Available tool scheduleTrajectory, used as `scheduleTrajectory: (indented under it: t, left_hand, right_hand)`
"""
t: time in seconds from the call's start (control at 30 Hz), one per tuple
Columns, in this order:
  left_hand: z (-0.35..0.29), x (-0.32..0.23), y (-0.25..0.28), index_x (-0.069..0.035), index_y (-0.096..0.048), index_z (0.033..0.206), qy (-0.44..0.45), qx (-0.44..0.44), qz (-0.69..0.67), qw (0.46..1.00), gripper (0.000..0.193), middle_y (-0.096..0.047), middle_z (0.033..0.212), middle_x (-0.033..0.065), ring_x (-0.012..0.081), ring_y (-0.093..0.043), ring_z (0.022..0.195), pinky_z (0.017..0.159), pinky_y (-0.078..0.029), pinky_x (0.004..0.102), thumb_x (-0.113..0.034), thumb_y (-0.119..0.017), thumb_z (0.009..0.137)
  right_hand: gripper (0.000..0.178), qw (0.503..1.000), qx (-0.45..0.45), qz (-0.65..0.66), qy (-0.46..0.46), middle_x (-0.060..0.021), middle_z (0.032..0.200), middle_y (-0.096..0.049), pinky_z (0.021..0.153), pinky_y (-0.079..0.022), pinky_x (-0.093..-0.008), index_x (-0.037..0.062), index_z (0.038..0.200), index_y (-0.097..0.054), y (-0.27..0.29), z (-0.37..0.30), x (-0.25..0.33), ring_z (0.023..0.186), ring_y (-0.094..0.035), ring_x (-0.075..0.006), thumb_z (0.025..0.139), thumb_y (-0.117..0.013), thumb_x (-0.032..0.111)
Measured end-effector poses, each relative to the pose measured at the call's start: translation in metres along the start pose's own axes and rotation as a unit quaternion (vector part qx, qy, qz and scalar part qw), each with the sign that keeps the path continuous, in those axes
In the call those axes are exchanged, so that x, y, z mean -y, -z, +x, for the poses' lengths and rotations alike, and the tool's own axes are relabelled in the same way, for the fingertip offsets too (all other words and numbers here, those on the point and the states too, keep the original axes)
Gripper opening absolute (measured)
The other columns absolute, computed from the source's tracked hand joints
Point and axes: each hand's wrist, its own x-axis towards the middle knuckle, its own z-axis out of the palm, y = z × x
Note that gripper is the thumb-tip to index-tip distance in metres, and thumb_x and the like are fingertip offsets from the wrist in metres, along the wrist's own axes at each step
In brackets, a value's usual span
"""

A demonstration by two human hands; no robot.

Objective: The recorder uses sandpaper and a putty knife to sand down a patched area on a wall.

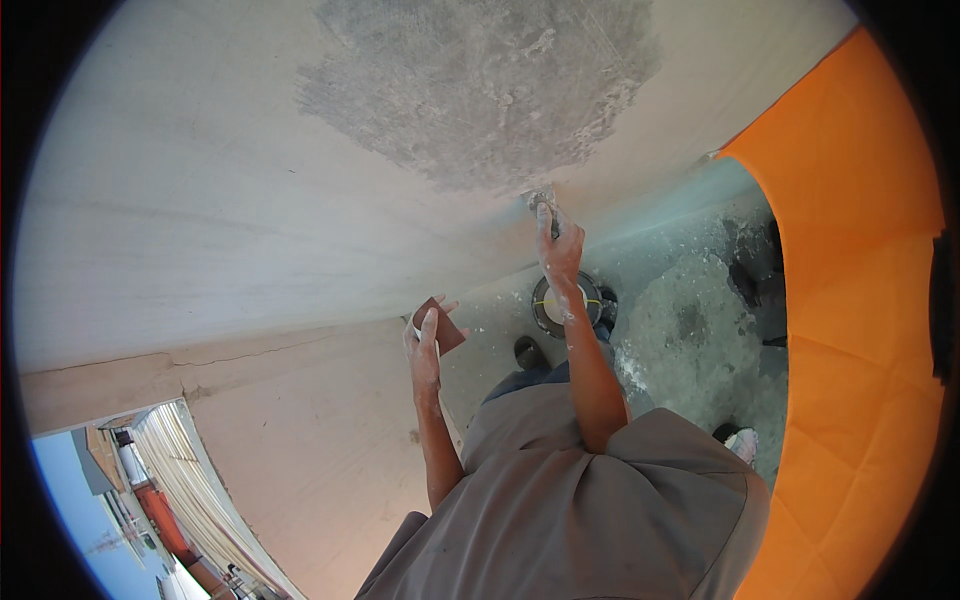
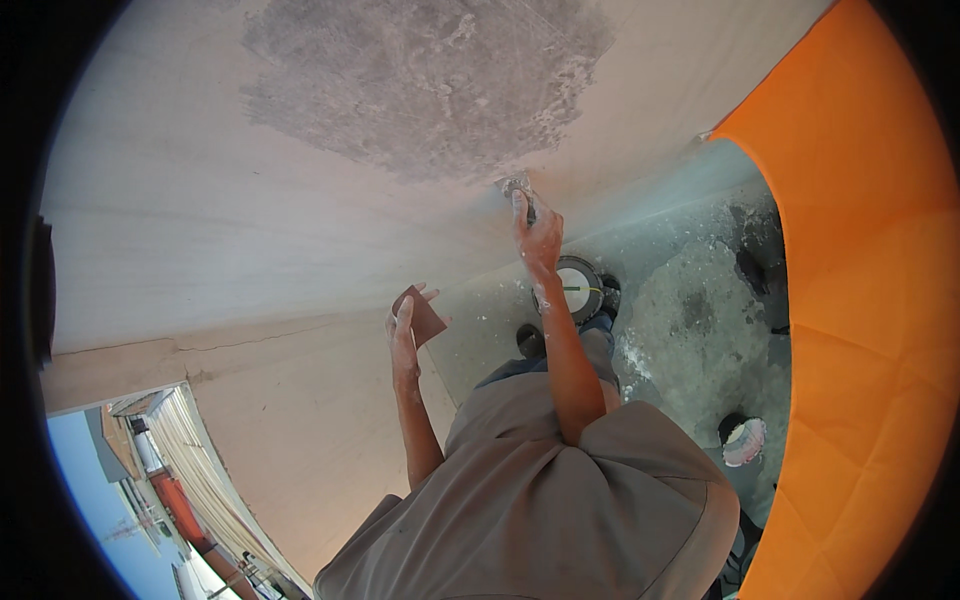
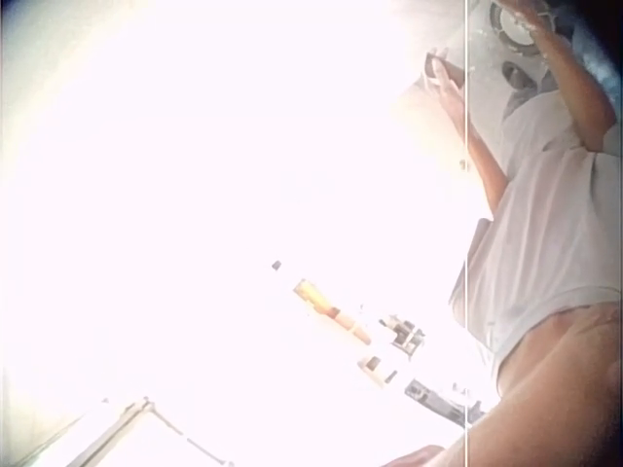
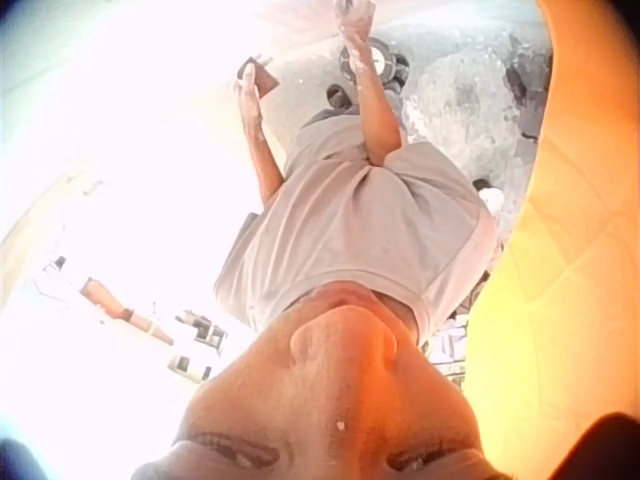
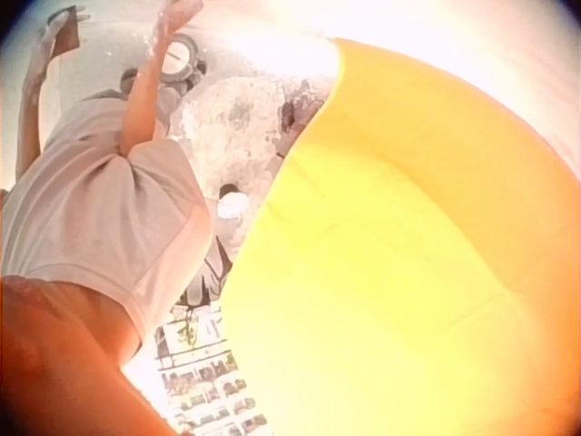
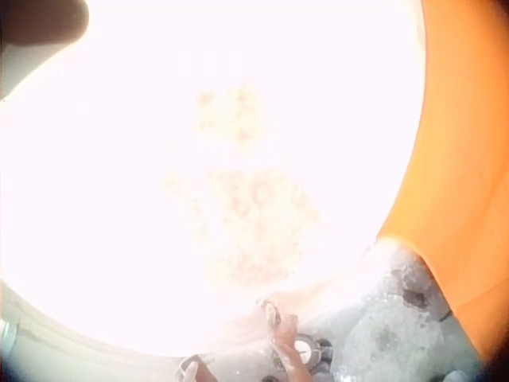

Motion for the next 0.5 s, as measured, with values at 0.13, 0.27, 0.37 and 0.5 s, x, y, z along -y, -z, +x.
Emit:
scheduleTrajectory:
  t: [0.13,0.27,0.37,0.5]
  left_hand:
    - [0.003,0.004,0.011,0.002,-0.057,0.138,-0.017,-0.006,0.009,1.0,0.062,-0.069,0.122,0.0208,0.0319,-0.071,0.099,0.083,-0.064,0.0446,-0.048,-0.058,0.101]
    - [0.009,0.005,0.019,0.002,-0.058,0.137,-0.016,-0.009,0.018,1.0,0.063,-0.07,0.121,0.0203,0.0318,-0.072,0.096,0.082,-0.064,0.0449,-0.05,-0.056,0.102]
    - [0.017,-0.002,0.015,0.002,-0.058,0.137,-0.02,0.004,0.031,0.999,0.066,-0.07,0.12,0.0201,0.0316,-0.072,0.097,0.08,-0.065,0.0453,-0.054,-0.05,0.104]
    - [0.015,0.0,0.029,0.002,-0.059,0.136,-0.004,0.007,-0.011,1.0,0.072,-0.07,0.121,0.0197,0.0311,-0.072,0.1,0.078,-0.065,0.0458,-0.061,-0.042,0.105]
  right_hand:
    - [0.034,0.989,0.035,-0.137,0.035,-0.0187,0.095,-0.076,0.087,-0.051,-0.0475,0.0084,0.114,-0.076,0.018,0.01,-0.001,0.085,-0.069,-0.0421,0.102,-0.062,0.037]
    - [0.035,0.998,0.019,-0.048,-0.018,-0.0196,0.096,-0.076,0.085,-0.052,-0.0462,0.0079,0.115,-0.076,-0.003,0.0,-0.005,0.085,-0.069,-0.0423,0.102,-0.061,0.037]
    - [0.039,0.995,-0.074,0.067,0.009,-0.0105,0.075,-0.072,0.065,-0.051,-0.0401,0.0074,0.106,-0.075,-0.032,-0.006,-0.019,0.064,-0.066,-0.0293,0.105,-0.058,0.043]
    - [0.045,0.918,0.093,0.287,-0.259,0.003,0.059,-0.051,0.047,-0.039,-0.0317,0.0082,0.093,-0.069,-0.042,-0.027,0.005,0.049,-0.049,-0.0118,0.109,-0.051,0.046]
